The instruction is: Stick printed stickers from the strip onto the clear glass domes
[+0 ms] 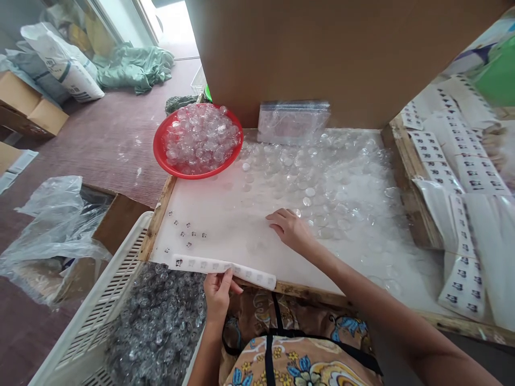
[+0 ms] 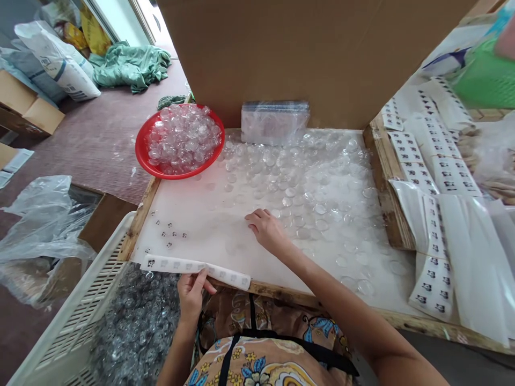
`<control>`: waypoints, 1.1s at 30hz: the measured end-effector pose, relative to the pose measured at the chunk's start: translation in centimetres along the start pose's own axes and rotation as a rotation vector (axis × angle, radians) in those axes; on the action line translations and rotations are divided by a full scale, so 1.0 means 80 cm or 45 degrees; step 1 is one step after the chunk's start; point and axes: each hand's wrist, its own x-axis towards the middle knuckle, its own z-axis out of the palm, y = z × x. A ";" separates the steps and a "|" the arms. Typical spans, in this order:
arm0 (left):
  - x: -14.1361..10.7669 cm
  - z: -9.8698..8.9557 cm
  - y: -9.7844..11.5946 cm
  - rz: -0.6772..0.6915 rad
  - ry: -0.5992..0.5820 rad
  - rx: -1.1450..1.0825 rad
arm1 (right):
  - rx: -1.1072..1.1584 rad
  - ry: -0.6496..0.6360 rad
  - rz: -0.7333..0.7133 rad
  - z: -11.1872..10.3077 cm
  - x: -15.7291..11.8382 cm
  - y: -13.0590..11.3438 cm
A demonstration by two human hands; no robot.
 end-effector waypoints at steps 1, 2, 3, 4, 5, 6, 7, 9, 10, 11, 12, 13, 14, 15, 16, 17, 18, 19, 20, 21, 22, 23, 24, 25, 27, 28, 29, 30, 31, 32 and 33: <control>0.000 0.000 0.001 -0.003 -0.001 -0.002 | -0.013 0.036 0.011 -0.001 0.001 0.003; 0.000 0.000 0.001 -0.007 -0.001 -0.004 | -0.030 0.065 0.022 -0.003 0.002 0.006; 0.000 0.000 0.001 -0.009 -0.001 -0.008 | -0.045 0.083 0.030 -0.004 0.003 0.010; 0.000 0.000 0.000 -0.010 -0.003 -0.011 | -0.056 0.087 0.035 -0.004 0.003 0.013; 0.000 0.000 0.000 -0.009 -0.005 -0.014 | -0.061 0.080 0.036 -0.004 0.003 0.015; 0.000 0.000 0.000 -0.005 -0.010 -0.015 | -0.059 0.064 0.028 -0.004 0.003 0.016; 0.001 0.000 -0.001 0.001 -0.013 -0.015 | -0.054 0.047 0.016 -0.004 0.001 0.016; 0.001 0.000 0.000 0.009 -0.016 -0.012 | -0.041 0.033 -0.015 -0.002 -0.002 0.013; 0.001 0.000 0.000 0.009 -0.014 -0.013 | -0.033 0.037 -0.030 -0.001 -0.004 0.010; 0.000 0.000 0.001 0.006 -0.014 -0.016 | -0.024 0.044 -0.046 0.000 -0.006 0.006; 0.000 0.000 0.002 0.003 -0.017 -0.020 | -0.014 0.050 -0.065 0.001 -0.008 0.001; 0.000 0.000 0.002 -0.001 -0.023 -0.023 | -0.004 0.050 -0.090 0.002 -0.010 -0.004; -0.001 0.000 0.003 -0.004 -0.030 -0.024 | 0.009 0.042 -0.124 0.003 -0.012 -0.010; -0.001 0.000 0.003 -0.008 -0.033 -0.024 | 0.025 0.027 -0.167 0.004 -0.015 -0.016; -0.002 -0.001 0.003 -0.011 -0.035 -0.024 | 0.041 0.003 -0.211 0.006 -0.017 -0.022; -0.002 -0.001 0.003 -0.015 -0.035 -0.023 | 0.053 -0.028 -0.250 0.008 -0.020 -0.027; -0.002 -0.001 0.003 -0.016 -0.031 -0.026 | 0.059 -0.064 -0.280 0.009 -0.023 -0.030; -0.001 -0.001 0.002 -0.017 -0.028 -0.029 | 0.057 -0.096 -0.294 0.011 -0.026 -0.033; -0.001 -0.001 0.002 -0.016 -0.022 -0.034 | 0.048 -0.118 -0.295 0.013 -0.028 -0.033; -0.001 0.000 0.002 -0.017 -0.021 -0.035 | 0.037 -0.125 -0.285 0.014 -0.029 -0.033; 0.000 0.000 0.002 -0.018 -0.020 -0.037 | 0.031 -0.115 -0.272 0.014 -0.029 -0.031; 0.000 0.000 0.003 -0.021 -0.019 -0.039 | 0.036 -0.089 -0.260 0.013 -0.028 -0.027; 0.000 0.001 0.004 -0.024 -0.021 -0.041 | 0.050 -0.053 -0.249 0.012 -0.025 -0.023; 0.000 0.001 0.004 -0.026 -0.023 -0.043 | 0.068 -0.011 -0.235 0.010 -0.022 -0.018; 0.000 0.001 0.007 -0.027 -0.020 -0.041 | 0.087 0.071 -0.192 0.006 -0.012 -0.007; 0.000 0.002 0.008 -0.026 -0.017 -0.035 | 0.082 0.103 -0.159 0.004 -0.006 -0.002; -0.001 0.002 0.009 -0.026 -0.016 -0.025 | 0.067 0.120 -0.124 0.004 -0.001 0.003; -0.001 0.002 0.009 -0.025 -0.015 -0.017 | 0.045 0.123 -0.089 0.004 0.004 0.007; -0.001 0.002 0.010 -0.024 -0.016 -0.013 | 0.020 0.114 -0.060 0.005 0.008 0.011; -0.001 0.002 0.010 -0.023 -0.017 -0.014 | -0.005 0.095 -0.039 0.007 0.011 0.014; -0.001 0.002 0.010 -0.026 -0.019 -0.019 | -0.028 0.074 -0.027 0.010 0.012 0.016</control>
